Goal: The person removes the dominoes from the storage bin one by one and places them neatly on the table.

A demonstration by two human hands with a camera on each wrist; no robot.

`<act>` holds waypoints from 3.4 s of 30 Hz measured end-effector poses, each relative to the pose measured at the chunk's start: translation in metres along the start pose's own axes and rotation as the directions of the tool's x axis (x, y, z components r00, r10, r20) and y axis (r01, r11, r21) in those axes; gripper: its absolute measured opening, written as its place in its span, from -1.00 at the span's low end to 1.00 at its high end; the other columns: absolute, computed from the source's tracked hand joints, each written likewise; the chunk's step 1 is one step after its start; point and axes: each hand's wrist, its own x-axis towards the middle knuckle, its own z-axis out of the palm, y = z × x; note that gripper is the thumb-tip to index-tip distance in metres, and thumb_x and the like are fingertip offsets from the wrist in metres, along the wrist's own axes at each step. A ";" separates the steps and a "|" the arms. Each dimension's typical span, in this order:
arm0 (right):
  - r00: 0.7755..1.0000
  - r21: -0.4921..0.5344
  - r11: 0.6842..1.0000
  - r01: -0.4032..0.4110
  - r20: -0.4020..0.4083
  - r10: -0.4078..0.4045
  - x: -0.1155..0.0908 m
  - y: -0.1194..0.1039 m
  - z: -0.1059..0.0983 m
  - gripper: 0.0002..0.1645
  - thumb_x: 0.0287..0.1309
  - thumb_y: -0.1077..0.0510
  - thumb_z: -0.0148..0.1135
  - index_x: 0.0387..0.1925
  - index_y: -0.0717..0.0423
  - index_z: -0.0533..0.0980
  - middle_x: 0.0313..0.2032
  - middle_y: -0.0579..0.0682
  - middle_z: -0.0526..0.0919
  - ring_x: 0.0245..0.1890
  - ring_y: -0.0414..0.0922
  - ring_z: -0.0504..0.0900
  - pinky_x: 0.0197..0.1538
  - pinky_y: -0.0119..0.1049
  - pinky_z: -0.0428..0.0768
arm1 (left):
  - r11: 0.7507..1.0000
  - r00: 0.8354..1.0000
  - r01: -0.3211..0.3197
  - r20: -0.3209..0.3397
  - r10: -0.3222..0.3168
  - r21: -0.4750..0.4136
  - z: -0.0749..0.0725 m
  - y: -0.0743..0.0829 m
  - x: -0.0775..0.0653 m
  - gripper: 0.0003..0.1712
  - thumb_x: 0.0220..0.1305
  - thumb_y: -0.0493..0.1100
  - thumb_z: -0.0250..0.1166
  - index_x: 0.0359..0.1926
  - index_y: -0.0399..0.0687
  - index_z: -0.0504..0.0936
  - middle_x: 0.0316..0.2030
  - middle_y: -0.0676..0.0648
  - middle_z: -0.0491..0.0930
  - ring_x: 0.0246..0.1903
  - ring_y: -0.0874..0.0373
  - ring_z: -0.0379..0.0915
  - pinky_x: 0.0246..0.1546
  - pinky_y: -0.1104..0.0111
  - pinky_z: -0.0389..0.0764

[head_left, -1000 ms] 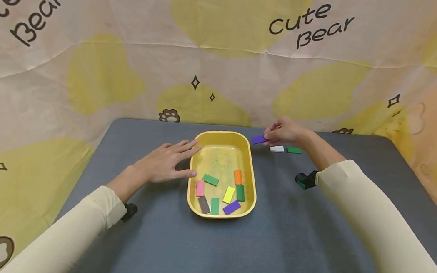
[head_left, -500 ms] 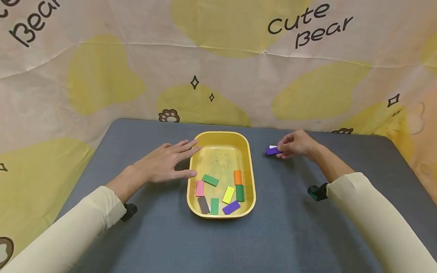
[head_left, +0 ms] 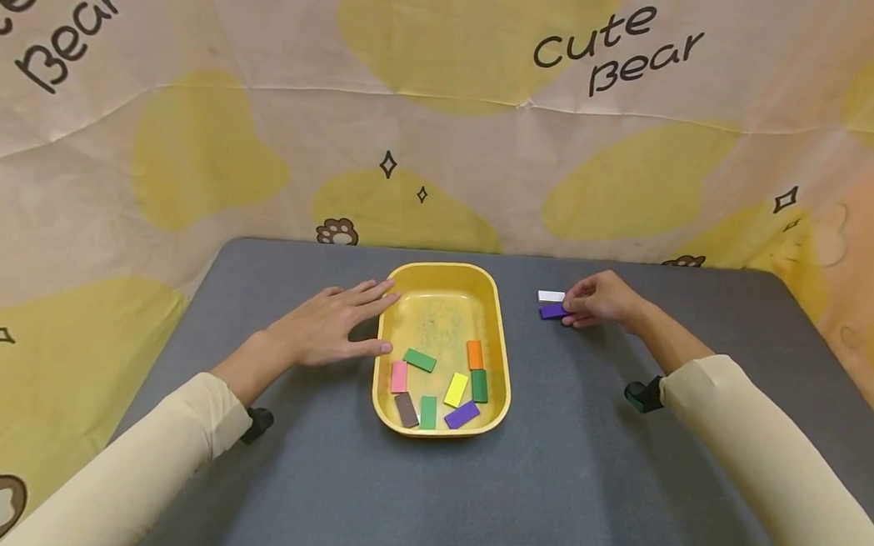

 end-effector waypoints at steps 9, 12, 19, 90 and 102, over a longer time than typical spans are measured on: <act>1.000 -0.003 1.000 0.005 -0.013 -0.005 0.001 0.002 0.005 -0.72 0.37 0.35 0.15 -0.03 0.56 0.45 -0.31 0.17 0.66 -0.37 -0.14 0.74 -0.18 -0.25 0.70 | 1.000 1.000 0.007 0.005 -0.007 -0.009 0.000 0.001 -0.001 0.00 0.30 0.54 -0.06 0.57 0.13 0.07 0.56 0.07 -0.08 0.52 0.00 -0.11 0.34 -0.14 0.16; 1.000 -0.012 1.000 0.009 -0.020 -0.010 0.002 0.001 0.005 -0.73 0.36 0.36 0.15 -0.04 0.56 0.46 -0.31 0.17 0.66 -0.37 -0.14 0.74 -0.18 -0.25 0.70 | 1.000 1.000 0.008 0.003 -0.008 -0.009 0.000 0.001 -0.001 0.00 0.30 0.55 -0.06 0.57 0.14 0.06 0.56 0.07 -0.07 0.52 0.00 -0.11 0.34 -0.13 0.17; 0.999 -0.008 1.000 0.017 -0.028 -0.017 0.005 0.001 0.006 -0.72 0.35 0.36 0.17 -0.05 0.58 0.45 -0.30 0.20 0.66 -0.38 -0.14 0.75 -0.19 -0.23 0.70 | 1.000 1.000 0.006 0.003 -0.006 -0.012 -0.001 0.001 -0.001 0.00 0.30 0.54 -0.05 0.57 0.14 0.06 0.56 0.07 -0.07 0.52 0.00 -0.11 0.34 -0.14 0.16; 0.934 -0.108 0.991 -0.083 0.337 0.115 0.005 -0.122 0.114 -0.47 0.43 0.01 0.10 0.24 0.26 0.32 0.07 0.37 0.58 -0.03 0.17 0.70 -0.01 -0.13 0.65 | 1.000 1.000 -0.016 -0.015 0.016 -0.014 0.001 -0.002 0.000 -0.01 0.32 0.54 -0.08 0.58 0.15 0.05 0.56 0.05 -0.08 0.51 -0.07 -0.07 0.33 -0.13 0.18; 0.904 -0.116 0.987 -0.112 0.401 0.150 0.008 -0.122 0.136 -0.42 0.41 -0.03 0.12 0.24 0.29 0.33 -0.04 0.29 0.64 -0.10 0.15 0.72 -0.01 -0.10 0.65 | 1.000 1.000 -0.020 -0.015 0.020 -0.018 0.001 -0.002 0.001 0.01 0.30 0.55 -0.07 0.58 0.14 0.04 0.56 0.03 -0.07 0.52 -0.08 -0.09 0.33 -0.16 0.16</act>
